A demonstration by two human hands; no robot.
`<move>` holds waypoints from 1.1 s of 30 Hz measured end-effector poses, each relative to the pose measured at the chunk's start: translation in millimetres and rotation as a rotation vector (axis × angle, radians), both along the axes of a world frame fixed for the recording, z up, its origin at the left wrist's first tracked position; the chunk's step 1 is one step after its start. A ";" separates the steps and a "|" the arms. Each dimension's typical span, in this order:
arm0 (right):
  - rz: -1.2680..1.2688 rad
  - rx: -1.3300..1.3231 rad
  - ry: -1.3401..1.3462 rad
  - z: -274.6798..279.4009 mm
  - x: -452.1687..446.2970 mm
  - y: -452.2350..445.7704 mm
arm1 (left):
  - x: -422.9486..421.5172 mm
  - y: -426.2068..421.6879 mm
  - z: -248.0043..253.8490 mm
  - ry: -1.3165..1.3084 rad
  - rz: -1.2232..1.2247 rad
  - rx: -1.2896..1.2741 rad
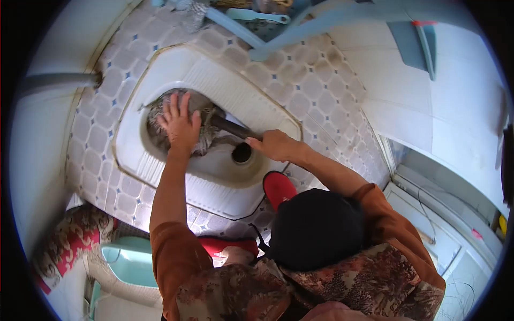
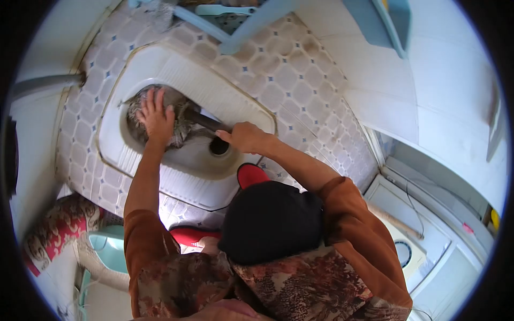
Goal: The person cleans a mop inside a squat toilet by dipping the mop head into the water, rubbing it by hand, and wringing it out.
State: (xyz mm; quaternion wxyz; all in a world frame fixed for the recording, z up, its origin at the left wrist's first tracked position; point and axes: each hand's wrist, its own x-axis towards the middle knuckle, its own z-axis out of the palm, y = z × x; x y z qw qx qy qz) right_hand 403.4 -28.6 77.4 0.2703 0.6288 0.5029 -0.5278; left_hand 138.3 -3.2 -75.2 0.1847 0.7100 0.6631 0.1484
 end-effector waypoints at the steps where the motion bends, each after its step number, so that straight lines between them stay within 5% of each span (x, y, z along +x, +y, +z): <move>1: -0.002 -0.003 -0.007 1.9 -8.1 1.4 | -0.4 1.5 0.5 0.015 0.010 -0.021; 10: -0.041 0.116 0.059 -1.4 -2.5 -7.5 | 3.4 -5.9 18.6 0.001 0.072 0.016; 15: 0.005 0.200 0.050 -9.8 8.4 -13.6 | 51.0 -35.6 39.1 -0.020 0.542 0.048; 21: 0.097 0.449 0.017 -8.2 11.8 -26.5 | 115.3 -90.2 74.3 -0.532 0.979 0.059; 25: -0.007 0.392 0.164 1.0 16.0 -25.9 | 132.6 -92.3 87.5 -1.188 1.476 -0.207; 28: -0.184 0.152 0.227 43.0 5.7 -24.8 | 123.0 -98.2 77.2 -1.984 1.384 -0.482; 33: -0.053 0.247 0.459 64.3 13.2 -39.0 | 97.6 -95.7 53.6 -2.361 1.423 -0.495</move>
